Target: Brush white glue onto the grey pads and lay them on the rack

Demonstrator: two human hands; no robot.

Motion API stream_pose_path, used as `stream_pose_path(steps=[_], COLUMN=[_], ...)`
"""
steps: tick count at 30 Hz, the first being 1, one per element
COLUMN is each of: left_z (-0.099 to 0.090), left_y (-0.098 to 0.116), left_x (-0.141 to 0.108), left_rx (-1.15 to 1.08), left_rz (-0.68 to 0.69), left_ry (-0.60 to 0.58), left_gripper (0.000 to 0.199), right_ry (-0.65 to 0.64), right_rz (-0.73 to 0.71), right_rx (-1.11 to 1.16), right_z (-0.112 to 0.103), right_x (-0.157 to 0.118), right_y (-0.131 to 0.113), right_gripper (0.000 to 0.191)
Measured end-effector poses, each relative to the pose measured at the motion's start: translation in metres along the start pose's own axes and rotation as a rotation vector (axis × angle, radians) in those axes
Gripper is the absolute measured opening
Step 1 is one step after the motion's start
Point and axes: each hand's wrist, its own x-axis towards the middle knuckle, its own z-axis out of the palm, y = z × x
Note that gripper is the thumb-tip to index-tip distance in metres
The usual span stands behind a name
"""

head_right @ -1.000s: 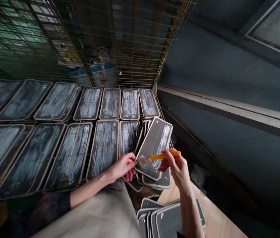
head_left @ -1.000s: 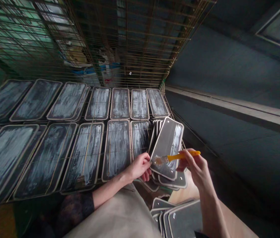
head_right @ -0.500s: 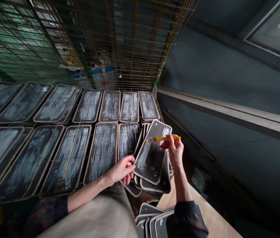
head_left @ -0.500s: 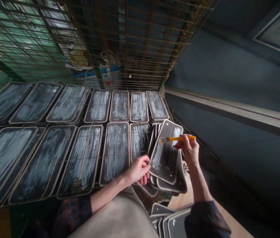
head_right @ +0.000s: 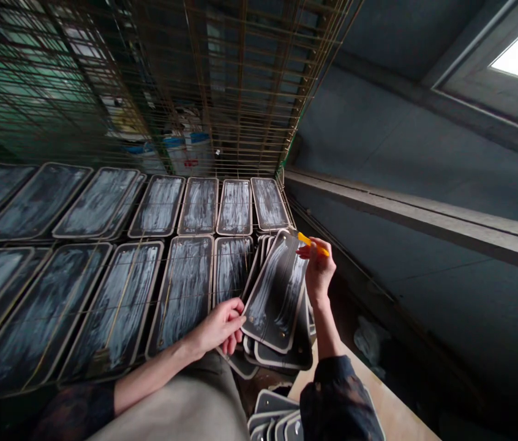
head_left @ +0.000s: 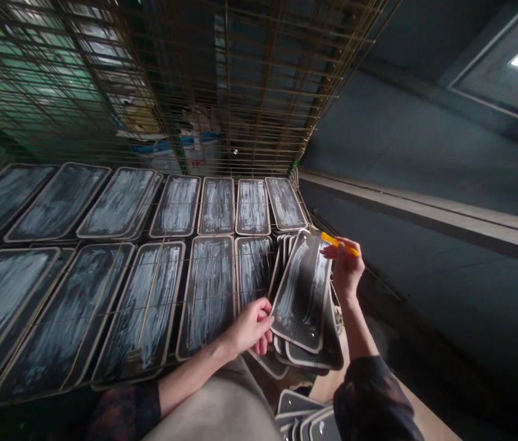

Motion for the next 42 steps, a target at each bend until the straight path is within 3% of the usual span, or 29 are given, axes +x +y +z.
stream_pose_path(steps=[4, 8, 10, 12, 15, 17, 22, 27, 29, 33, 35, 37, 39, 42], left_z=[0.000, 0.001, 0.001, 0.000, 0.000, 0.000, 0.003, 0.005, 0.005, 0.005, 0.005, 0.005, 0.004, 0.004], left_y=[-0.002, -0.002, -0.001, 0.000, -0.001, -0.001, -0.001, -0.002, -0.003, -0.002, 0.000, 0.002, 0.003, 0.001], left_x=[0.001, 0.001, 0.000, 0.000, -0.001, -0.002, -0.003, -0.004, -0.005, -0.007, -0.008, -0.008, -0.008, -0.007], left_rx=[0.000, -0.017, -0.024, -0.028, -0.039, -0.048, -0.081, -0.102, -0.101, -0.084, -0.083, -0.088, -0.091, -0.090], left_rz=[0.007, -0.006, -0.011, -0.010, 0.008, 0.018, 0.005, 0.027, 0.037, 0.040, 0.037, 0.020, 0.008, 0.021], left_ry=[0.010, 0.018, 0.013, 0.009, 0.002, 0.007, 0.046, 0.066, 0.061, 0.052, 0.049, 0.049, 0.050, 0.051], left_gripper=[0.025, 0.026, 0.027, 0.028, 0.028, 0.029, 0.030, 0.030, 0.030, 0.029, 0.029, 0.029, 0.030, 0.030], right_ry=[-0.301, -0.544, -0.540, -0.433, -0.269, -0.260, -0.428, -0.636, -0.704, -0.819, -0.741, -0.566, -0.409, -0.358], right_rz=[-0.018, 0.023, 0.073, 0.087, 0.035, 0.004, -0.082, -0.134, -0.087, 0.162, 0.229, 0.201, 0.121, 0.000], right_rx=[-0.195, -0.208, -0.157, -0.121, -0.155, -0.229, -0.458, -0.527, -0.511, -0.382, -0.283, -0.225, -0.245, -0.341], right_z=[-0.011, -0.031, -0.038, -0.038, -0.031, -0.026, -0.033, -0.055, -0.064, -0.080, -0.082, -0.078, -0.067, -0.048], right_x=[-0.013, -0.015, -0.009, -0.001, 0.009, 0.010, -0.017, -0.068, -0.085, -0.095, -0.086, -0.070, -0.054, -0.039], right_y=[-0.003, -0.019, -0.028, -0.032, -0.023, -0.013, -0.008, -0.041, -0.059, -0.089, -0.094, -0.089, -0.075, -0.045], right_gripper=[0.024, 0.024, 0.026, 0.028, 0.031, 0.032, 0.028, 0.022, 0.022, 0.022, 0.023, 0.025, 0.027, 0.026])
